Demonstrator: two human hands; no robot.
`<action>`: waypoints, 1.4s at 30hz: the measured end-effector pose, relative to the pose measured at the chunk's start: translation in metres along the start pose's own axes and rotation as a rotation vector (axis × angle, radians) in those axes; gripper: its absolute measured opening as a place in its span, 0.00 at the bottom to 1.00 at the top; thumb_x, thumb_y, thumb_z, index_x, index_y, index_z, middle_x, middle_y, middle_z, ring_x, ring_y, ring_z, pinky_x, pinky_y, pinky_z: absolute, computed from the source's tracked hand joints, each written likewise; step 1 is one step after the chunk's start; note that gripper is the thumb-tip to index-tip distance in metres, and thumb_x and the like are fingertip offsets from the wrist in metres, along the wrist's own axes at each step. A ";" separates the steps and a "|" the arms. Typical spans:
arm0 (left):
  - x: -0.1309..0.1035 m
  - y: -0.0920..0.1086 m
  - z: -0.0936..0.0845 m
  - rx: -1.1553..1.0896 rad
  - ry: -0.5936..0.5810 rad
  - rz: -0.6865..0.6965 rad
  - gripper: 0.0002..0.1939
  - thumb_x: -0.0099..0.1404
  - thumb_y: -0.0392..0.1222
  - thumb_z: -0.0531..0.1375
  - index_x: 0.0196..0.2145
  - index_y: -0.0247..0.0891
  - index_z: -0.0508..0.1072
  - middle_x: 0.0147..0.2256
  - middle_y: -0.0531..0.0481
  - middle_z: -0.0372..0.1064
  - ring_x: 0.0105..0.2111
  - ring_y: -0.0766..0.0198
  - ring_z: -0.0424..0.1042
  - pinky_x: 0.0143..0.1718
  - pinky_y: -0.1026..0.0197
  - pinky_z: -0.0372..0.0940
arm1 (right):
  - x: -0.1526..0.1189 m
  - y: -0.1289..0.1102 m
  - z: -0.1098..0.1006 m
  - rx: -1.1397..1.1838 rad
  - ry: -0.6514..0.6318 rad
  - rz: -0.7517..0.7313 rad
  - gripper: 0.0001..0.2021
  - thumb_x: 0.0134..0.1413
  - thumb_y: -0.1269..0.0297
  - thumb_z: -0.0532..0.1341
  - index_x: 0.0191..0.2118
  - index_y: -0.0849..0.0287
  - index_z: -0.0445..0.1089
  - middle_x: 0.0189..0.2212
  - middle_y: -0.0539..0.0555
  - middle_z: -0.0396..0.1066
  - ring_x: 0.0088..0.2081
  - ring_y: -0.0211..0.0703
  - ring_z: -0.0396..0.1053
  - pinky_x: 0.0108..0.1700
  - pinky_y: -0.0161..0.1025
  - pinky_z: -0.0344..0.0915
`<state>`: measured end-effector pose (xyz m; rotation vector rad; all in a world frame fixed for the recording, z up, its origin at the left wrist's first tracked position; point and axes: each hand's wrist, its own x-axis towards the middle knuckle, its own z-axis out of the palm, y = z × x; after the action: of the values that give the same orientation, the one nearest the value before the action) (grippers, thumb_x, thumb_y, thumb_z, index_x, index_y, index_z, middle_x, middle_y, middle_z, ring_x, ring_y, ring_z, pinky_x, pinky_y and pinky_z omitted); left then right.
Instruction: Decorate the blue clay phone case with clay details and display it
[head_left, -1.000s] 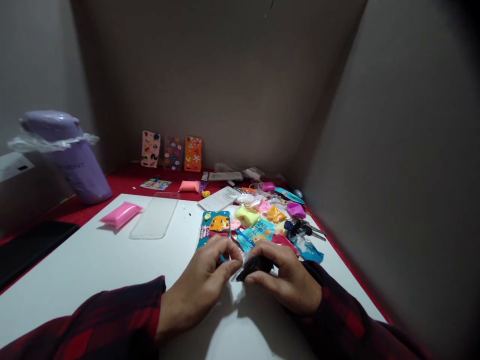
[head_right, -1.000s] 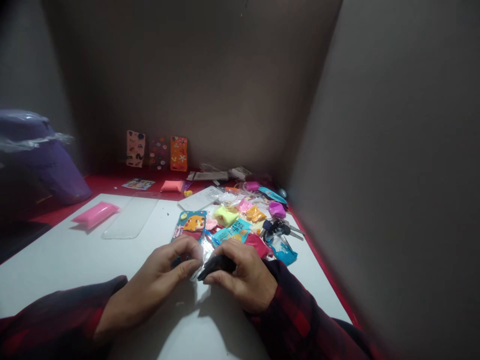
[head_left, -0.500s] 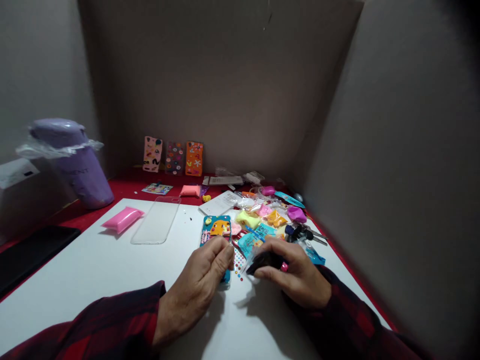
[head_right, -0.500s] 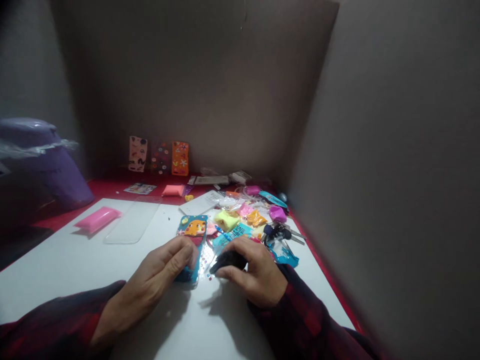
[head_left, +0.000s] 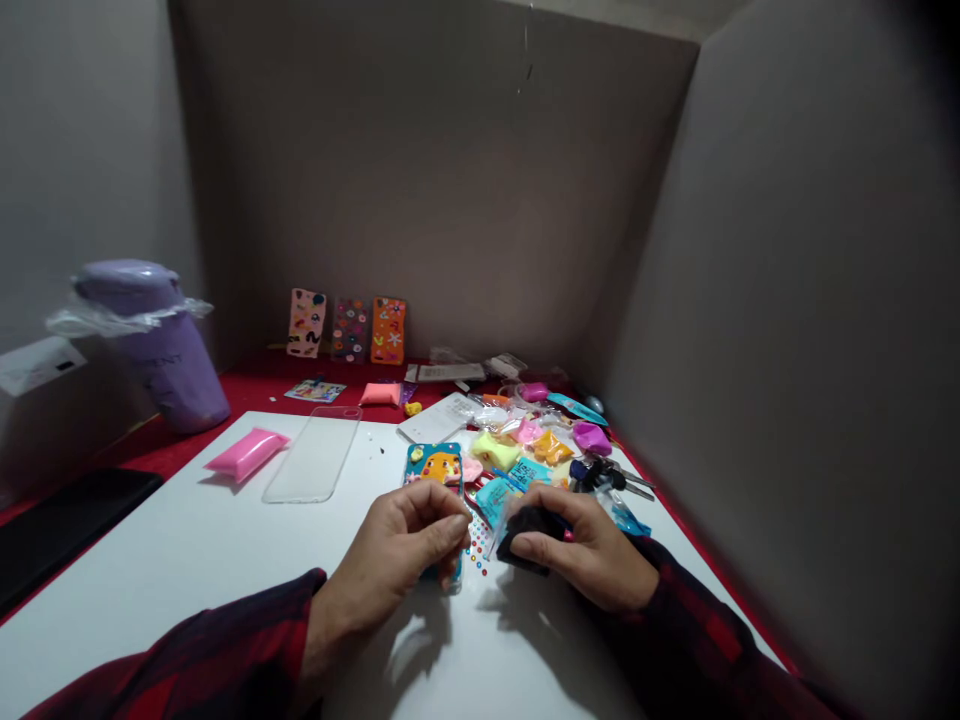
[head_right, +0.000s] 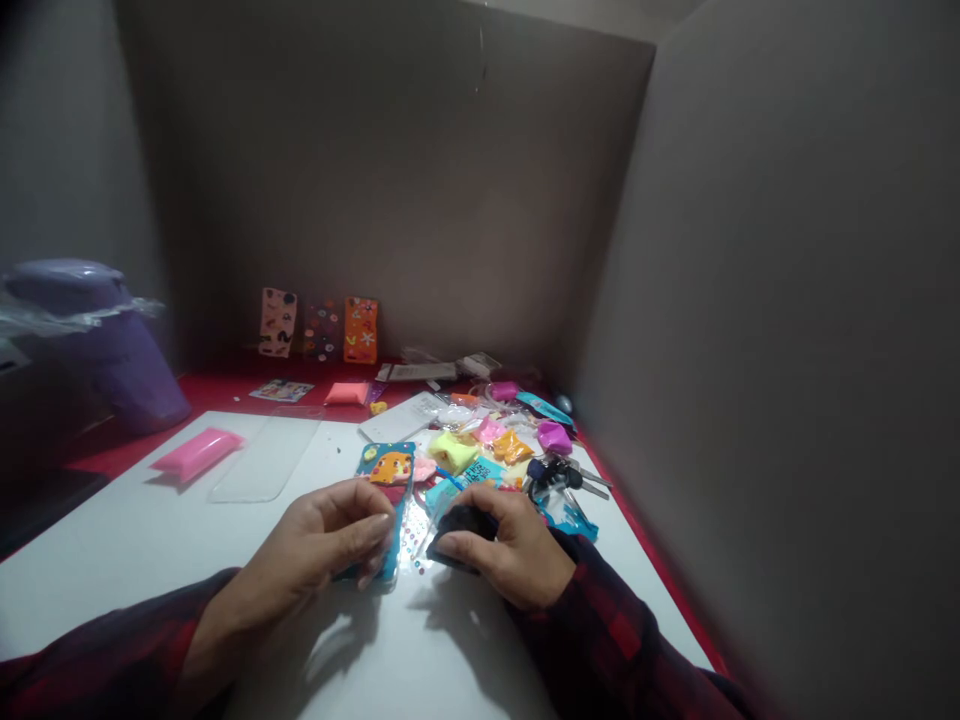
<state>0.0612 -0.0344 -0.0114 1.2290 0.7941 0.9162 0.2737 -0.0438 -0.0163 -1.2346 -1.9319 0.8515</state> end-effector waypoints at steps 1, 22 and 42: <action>-0.001 0.002 0.002 0.012 0.002 -0.006 0.11 0.54 0.44 0.65 0.26 0.34 0.68 0.20 0.56 0.64 0.19 0.71 0.62 0.22 0.66 0.58 | -0.001 -0.001 0.001 0.039 -0.015 -0.001 0.09 0.50 0.59 0.63 0.32 0.60 0.71 0.27 0.50 0.69 0.30 0.38 0.65 0.34 0.35 0.62; -0.007 -0.001 0.008 0.537 -0.096 0.306 0.05 0.61 0.36 0.58 0.30 0.35 0.74 0.30 0.50 0.70 0.31 0.67 0.68 0.34 0.64 0.62 | -0.007 -0.009 0.009 0.190 -0.118 0.051 0.09 0.46 0.62 0.66 0.33 0.62 0.73 0.27 0.49 0.68 0.30 0.36 0.64 0.33 0.34 0.60; -0.005 -0.004 0.008 0.467 -0.050 0.247 0.05 0.56 0.33 0.61 0.25 0.35 0.77 0.26 0.51 0.71 0.28 0.67 0.69 0.31 0.65 0.62 | -0.008 -0.007 0.016 0.075 -0.101 -0.058 0.07 0.47 0.64 0.67 0.30 0.61 0.72 0.24 0.48 0.68 0.28 0.36 0.63 0.31 0.32 0.58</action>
<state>0.0665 -0.0430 -0.0141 1.7827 0.8561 0.9212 0.2600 -0.0566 -0.0207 -1.1055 -1.9865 0.9635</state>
